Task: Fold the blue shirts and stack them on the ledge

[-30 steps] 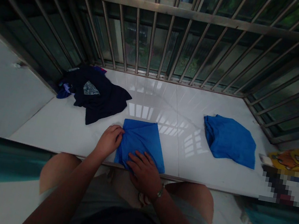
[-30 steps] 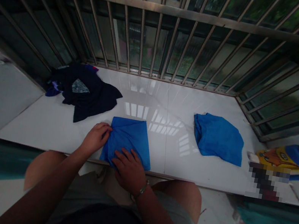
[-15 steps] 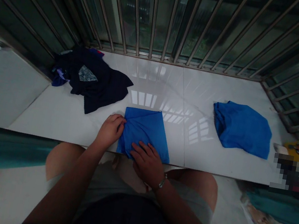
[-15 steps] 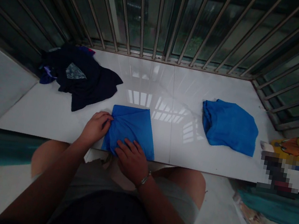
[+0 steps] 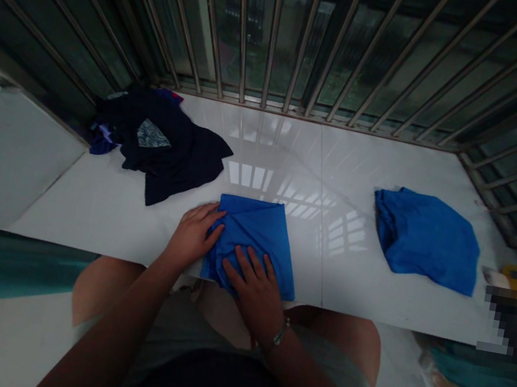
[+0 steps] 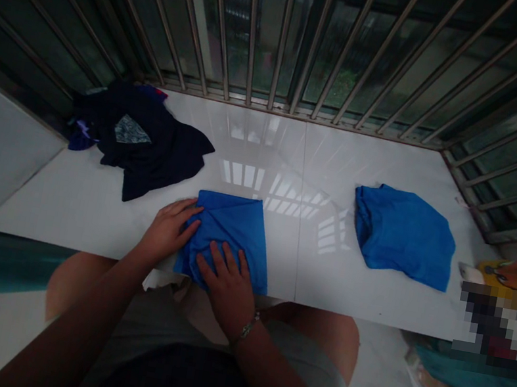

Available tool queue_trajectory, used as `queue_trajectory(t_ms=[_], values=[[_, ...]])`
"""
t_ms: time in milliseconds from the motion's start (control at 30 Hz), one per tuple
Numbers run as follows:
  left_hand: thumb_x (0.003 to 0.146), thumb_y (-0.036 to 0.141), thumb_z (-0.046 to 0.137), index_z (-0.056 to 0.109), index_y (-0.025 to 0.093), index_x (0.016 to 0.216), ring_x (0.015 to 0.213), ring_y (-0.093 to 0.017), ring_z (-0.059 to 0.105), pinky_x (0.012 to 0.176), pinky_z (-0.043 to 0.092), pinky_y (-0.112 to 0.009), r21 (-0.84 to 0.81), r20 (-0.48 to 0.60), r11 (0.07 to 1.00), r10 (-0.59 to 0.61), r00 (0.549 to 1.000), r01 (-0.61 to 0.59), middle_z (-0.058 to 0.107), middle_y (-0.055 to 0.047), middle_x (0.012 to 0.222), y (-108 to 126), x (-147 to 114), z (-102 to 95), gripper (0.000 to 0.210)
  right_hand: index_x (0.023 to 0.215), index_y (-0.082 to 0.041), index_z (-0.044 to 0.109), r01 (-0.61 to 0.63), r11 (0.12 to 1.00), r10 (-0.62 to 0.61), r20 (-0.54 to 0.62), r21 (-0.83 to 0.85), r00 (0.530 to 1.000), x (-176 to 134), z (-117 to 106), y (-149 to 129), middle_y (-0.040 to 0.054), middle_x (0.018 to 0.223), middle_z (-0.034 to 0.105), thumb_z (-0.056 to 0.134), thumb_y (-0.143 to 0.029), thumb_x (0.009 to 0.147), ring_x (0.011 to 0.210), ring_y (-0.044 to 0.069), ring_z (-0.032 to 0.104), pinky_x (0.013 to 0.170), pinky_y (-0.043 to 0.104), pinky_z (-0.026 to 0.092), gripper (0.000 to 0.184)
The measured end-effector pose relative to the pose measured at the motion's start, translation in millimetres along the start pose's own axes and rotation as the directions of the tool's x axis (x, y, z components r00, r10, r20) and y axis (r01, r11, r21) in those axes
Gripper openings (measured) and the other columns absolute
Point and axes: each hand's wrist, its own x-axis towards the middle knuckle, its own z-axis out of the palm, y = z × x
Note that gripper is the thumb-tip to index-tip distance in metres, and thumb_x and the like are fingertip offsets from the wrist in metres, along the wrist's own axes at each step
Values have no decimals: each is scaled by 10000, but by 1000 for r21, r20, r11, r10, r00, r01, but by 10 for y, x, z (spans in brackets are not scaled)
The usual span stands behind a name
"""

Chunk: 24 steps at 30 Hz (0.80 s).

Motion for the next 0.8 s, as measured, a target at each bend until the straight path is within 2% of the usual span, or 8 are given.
queue_trajectory(t_ms=[167,300,400,533,600,667,733,800], values=[[1114,378,596,748,261,1480,1524,-365,630,1311,481,-614,-22,-8,1000,-2,1000,2,663,-140,1659,-28,4,-17,413,1632,-361,671,39,996,-41,17,81,999,-65,8,150,30,1742,604,665,-69,1046,1700,271,454,1375,530,416,654],[1036,176,574,706,312,1566,1634,-357,530,1344,430,-643,-27,44,994,107,993,-106,561,-102,1772,-10,-65,-70,563,1566,-350,731,69,991,-74,42,112,996,-69,-55,277,22,1687,661,643,-41,1033,1672,244,499,1378,510,418,622],[1052,151,542,784,330,1439,1619,-337,546,1371,379,-637,-35,98,978,207,973,-204,667,-72,1676,9,-101,-70,490,1570,-340,725,106,988,-116,91,109,989,-80,-181,302,23,1687,663,647,-57,1047,1673,242,497,1389,515,408,600],[1107,383,622,759,271,1440,1405,-363,679,1249,503,-583,-10,23,999,50,998,-50,764,-136,1487,27,-56,-41,377,1690,-345,610,107,989,-122,154,105,981,-160,-389,221,64,1802,530,867,-316,1002,1745,327,368,1445,608,277,735],[1071,475,690,796,254,1289,1240,-381,715,1143,553,-574,34,-10,998,-50,999,50,796,-148,1314,50,-7,-63,328,1744,-352,534,136,983,-159,196,126,968,-202,-483,176,79,1860,436,977,-501,901,1777,377,276,1459,653,193,964],[1068,489,689,791,256,1048,1139,-373,714,1068,565,-553,63,-3,996,-69,998,69,795,-134,1170,94,58,-134,256,1752,-355,517,174,971,-209,231,162,950,-221,-563,158,83,1867,425,1005,-605,846,1785,386,249,1464,652,164,1059],[1106,466,625,737,254,950,1093,-347,721,1028,568,-504,26,22,999,-27,999,27,790,-118,1102,153,149,-247,286,1727,-345,548,168,969,-207,228,181,952,-215,-628,168,86,1838,474,973,-626,883,1773,369,289,1465,631,193,986],[1140,461,562,716,256,1021,1029,-309,745,972,578,-438,-36,40,999,-11,999,12,796,-96,1063,204,279,-376,283,1682,-318,602,114,979,-144,181,170,973,-191,-676,191,100,1790,541,910,-583,969,1742,351,363,1452,613,261,821]])
